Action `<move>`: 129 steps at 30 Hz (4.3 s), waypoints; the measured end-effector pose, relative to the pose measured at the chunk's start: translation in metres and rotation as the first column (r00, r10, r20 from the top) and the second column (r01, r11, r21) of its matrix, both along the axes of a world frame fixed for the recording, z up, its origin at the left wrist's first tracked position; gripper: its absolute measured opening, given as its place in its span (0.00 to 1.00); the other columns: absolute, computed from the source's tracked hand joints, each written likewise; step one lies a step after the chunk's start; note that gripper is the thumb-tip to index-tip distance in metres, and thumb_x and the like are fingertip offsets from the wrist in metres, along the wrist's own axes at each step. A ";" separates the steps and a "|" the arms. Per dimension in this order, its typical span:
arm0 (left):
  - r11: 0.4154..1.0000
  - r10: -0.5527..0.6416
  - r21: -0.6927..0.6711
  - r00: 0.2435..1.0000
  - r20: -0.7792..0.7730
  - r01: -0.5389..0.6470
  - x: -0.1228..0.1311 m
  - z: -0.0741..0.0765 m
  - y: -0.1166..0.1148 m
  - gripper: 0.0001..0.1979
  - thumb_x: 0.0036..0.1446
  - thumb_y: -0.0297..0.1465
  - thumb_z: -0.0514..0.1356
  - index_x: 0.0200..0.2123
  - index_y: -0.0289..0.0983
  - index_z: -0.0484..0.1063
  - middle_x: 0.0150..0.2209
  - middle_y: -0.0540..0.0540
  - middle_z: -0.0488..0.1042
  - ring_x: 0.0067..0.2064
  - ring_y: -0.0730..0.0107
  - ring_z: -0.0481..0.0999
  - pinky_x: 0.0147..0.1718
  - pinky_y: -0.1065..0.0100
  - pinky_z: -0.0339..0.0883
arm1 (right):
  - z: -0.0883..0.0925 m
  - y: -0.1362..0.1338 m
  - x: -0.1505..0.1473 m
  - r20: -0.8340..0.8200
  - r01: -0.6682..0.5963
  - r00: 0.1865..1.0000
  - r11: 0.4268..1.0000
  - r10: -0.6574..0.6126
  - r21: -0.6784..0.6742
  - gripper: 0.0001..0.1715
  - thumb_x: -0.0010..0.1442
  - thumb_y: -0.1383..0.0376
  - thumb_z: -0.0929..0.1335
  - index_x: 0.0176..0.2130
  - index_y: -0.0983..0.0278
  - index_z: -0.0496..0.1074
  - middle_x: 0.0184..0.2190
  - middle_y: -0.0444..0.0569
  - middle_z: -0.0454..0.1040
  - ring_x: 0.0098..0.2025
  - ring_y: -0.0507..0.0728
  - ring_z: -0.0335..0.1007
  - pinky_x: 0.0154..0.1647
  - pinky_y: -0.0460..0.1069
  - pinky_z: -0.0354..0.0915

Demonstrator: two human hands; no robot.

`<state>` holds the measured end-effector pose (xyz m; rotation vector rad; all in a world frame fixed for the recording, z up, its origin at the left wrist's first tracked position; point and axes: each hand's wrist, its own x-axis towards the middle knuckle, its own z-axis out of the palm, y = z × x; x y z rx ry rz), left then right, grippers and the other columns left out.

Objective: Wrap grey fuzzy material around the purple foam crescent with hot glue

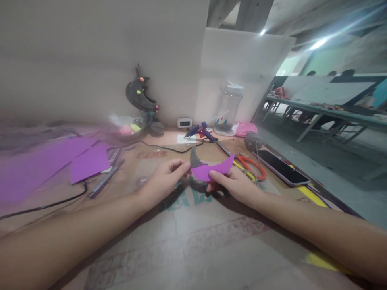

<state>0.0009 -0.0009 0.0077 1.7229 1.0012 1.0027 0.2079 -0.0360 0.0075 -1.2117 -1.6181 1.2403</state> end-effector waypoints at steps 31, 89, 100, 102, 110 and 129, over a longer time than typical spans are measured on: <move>0.999 -0.003 -0.042 1.000 -0.028 0.002 -0.001 -0.008 0.007 0.16 0.60 0.42 0.57 0.40 0.37 0.78 0.33 0.47 0.78 0.36 0.66 0.74 0.37 0.68 0.66 | 0.003 0.007 0.007 0.058 0.097 0.992 0.976 -0.110 0.194 0.29 0.59 0.45 0.65 0.22 0.65 0.72 0.21 0.49 0.74 0.26 0.54 0.70 0.33 0.48 0.65; 0.993 -0.005 0.109 0.961 -0.278 0.036 -0.002 -0.010 0.006 0.18 0.62 0.43 0.53 0.41 0.37 0.74 0.41 0.42 0.79 0.43 0.59 0.77 0.43 0.61 0.69 | -0.009 0.008 0.010 -0.226 0.119 0.969 0.989 -0.097 0.087 0.26 0.59 0.46 0.67 0.26 0.66 0.73 0.22 0.47 0.73 0.20 0.51 0.67 0.22 0.46 0.63; 0.294 -0.955 -0.457 0.240 -0.174 0.840 -0.016 0.046 -0.040 0.27 0.67 0.45 0.45 0.56 0.35 0.73 0.50 0.41 0.79 0.54 0.57 0.76 0.55 0.62 0.67 | -0.017 0.026 0.011 -0.319 0.052 0.944 0.995 -0.078 -0.091 0.24 0.56 0.49 0.70 0.26 0.68 0.71 0.21 0.47 0.73 0.17 0.50 0.67 0.18 0.45 0.66; 0.563 -0.819 -0.311 0.467 -0.334 0.766 -0.016 0.045 -0.039 0.24 0.65 0.45 0.51 0.56 0.39 0.72 0.54 0.41 0.76 0.55 0.58 0.75 0.56 0.63 0.65 | -0.017 0.026 0.011 -0.326 0.055 0.942 0.994 -0.082 -0.089 0.24 0.56 0.49 0.70 0.27 0.68 0.71 0.21 0.46 0.72 0.17 0.50 0.67 0.18 0.45 0.66; 0.425 -0.854 -0.229 0.304 -0.422 0.876 -0.007 0.023 -0.045 0.24 0.64 0.48 0.52 0.57 0.44 0.72 0.62 0.45 0.68 0.64 0.53 0.64 0.67 0.52 0.41 | -0.015 0.023 0.009 -0.318 0.051 0.944 0.993 -0.083 -0.109 0.24 0.53 0.47 0.71 0.27 0.67 0.71 0.20 0.46 0.72 0.17 0.50 0.66 0.17 0.45 0.65; 0.998 -0.008 -0.065 0.998 0.060 0.012 -0.001 -0.008 0.001 0.18 0.63 0.43 0.51 0.37 0.36 0.74 0.35 0.46 0.76 0.36 0.66 0.74 0.39 0.66 0.68 | -0.009 0.011 0.010 -0.125 0.017 0.992 0.999 -0.013 0.034 0.29 0.56 0.44 0.69 0.24 0.67 0.73 0.19 0.47 0.73 0.20 0.50 0.66 0.22 0.45 0.62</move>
